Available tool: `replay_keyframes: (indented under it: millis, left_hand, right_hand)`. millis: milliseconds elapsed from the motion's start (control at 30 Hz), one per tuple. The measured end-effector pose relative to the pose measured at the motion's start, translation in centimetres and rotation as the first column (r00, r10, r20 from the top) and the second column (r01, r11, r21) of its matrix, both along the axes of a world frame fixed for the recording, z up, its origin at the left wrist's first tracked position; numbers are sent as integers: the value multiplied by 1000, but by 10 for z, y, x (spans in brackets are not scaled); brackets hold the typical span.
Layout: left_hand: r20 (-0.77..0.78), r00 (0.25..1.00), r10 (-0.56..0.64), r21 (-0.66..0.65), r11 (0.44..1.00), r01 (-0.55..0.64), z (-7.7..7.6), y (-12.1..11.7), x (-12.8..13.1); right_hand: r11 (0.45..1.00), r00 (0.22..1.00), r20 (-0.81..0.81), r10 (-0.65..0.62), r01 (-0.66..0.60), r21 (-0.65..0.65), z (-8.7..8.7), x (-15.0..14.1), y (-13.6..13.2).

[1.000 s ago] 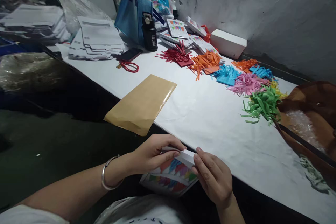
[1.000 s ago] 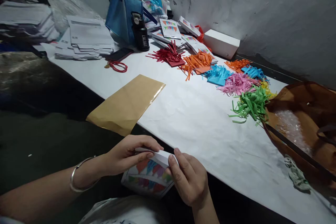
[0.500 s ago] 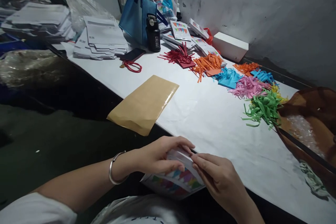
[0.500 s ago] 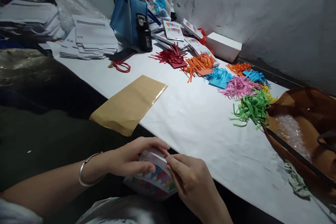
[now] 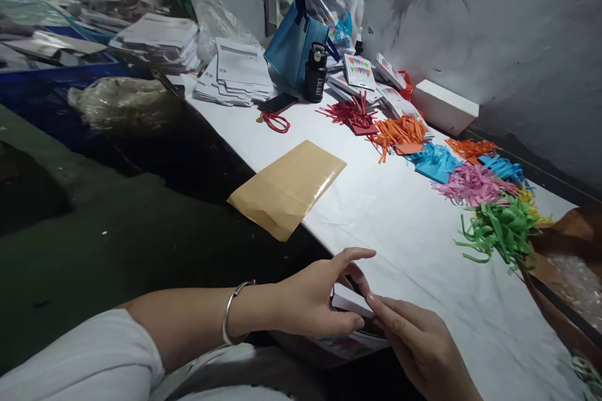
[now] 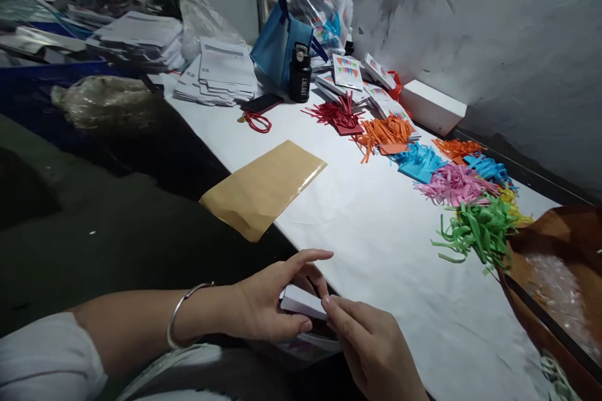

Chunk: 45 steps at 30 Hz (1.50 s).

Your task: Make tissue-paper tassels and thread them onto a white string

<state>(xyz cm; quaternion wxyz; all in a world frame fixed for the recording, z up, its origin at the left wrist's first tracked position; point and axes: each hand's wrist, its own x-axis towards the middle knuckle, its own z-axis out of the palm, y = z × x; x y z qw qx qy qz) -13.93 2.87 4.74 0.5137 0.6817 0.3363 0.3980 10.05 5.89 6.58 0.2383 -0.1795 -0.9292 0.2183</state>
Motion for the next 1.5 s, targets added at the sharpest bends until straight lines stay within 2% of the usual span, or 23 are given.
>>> replay_keyframes:
  millis: [67, 267, 400, 467, 533, 600, 667, 700, 733, 800, 833, 867, 900, 967, 1033, 1133, 1233, 1300, 1400, 1500]
  left_hand:
    - [17, 1000, 10, 4, 1000, -10, 2, -1, 0]
    - [28, 999, -17, 13, 1000, 17, 5, -3, -1]
    - [49, 998, 29, -33, 999, -27, 3, -2, 0]
    - [66, 995, 70, -65, 996, -66, 2, -1, 0]
    - [84, 992, 89, -89, 993, -82, 0, 1, -1]
    - [90, 991, 103, -95, 991, -95, -3, 3, -5]
    - [78, 982, 172, -23, 985, -171, -8, 4, -8]
    - [62, 970, 234, 84, 967, -239, -11, 4, -9]
    - [40, 952, 304, 235, 923, -304, -13, 4, -9]
    - [-22, 903, 429, 568, 748, -342, -15, 2, -7]
    - [-67, 882, 467, 694, 657, -295, -14, 0, -4]
    - [-125, 868, 481, 773, 596, -219, -11, -1, -1]
    - [-188, 859, 476, 810, 569, -138, -8, -3, 3]
    - [-286, 860, 423, 823, 568, -5, 1, -4, 10]
    - [-329, 875, 355, 815, 574, 73, 8, -3, 17]
    - [-357, 886, 297, 798, 589, 124, 11, 1, 25]
    - [-342, 896, 283, 805, 581, 123, 8, 5, 30]
    - [-339, 901, 270, 803, 583, 127, 7, 5, 29]
    - [-392, 874, 286, 766, 628, 138, 10, 3, 22]
    - [-443, 819, 365, 730, 677, 93, 17, 3, 8]
  right_hand:
    - [997, 1000, 2, -19, 19, 77, -4, 2, -1]
    - [997, 999, -7, -52, 52, 55, -6, 2, 0]
    - [964, 997, 46, -61, 47, 263, -3, -4, -5]
    - [948, 998, 44, -50, 33, 316, -1, -6, -8]
    - [970, 998, 44, -48, 36, 240, 1, -4, -11]
    - [994, 995, 62, -84, 79, 75, 3, 1, -10]
    - [986, 987, 79, -138, 145, -87, 4, 9, -9]
    - [973, 983, 72, -170, 179, -147, 4, 12, -8]
    - [958, 978, 59, -202, 210, -195, 3, 15, -8]
    - [929, 968, 38, -248, 248, -276, 1, 18, -10]
    - [915, 966, 33, -258, 255, -311, 0, 17, -11]
    - [904, 965, 32, -262, 256, -343, -1, 17, -12]
    - [892, 965, 33, -260, 254, -373, -2, 15, -13]
    - [874, 966, 29, -256, 244, -421, -2, 13, -16]
    - [859, 967, 23, -255, 237, -454, -1, 12, -18]
    - [845, 961, 6, -278, 247, -474, 0, 12, -20]
    - [850, 955, -7, -297, 262, -457, -1, 13, -24]
    - [869, 951, -22, -309, 273, -412, -4, 13, -29]
    - [904, 924, -109, -367, 326, -278, -13, 10, -40]
    - [878, 843, -247, -477, 447, -170, -25, 4, -48]
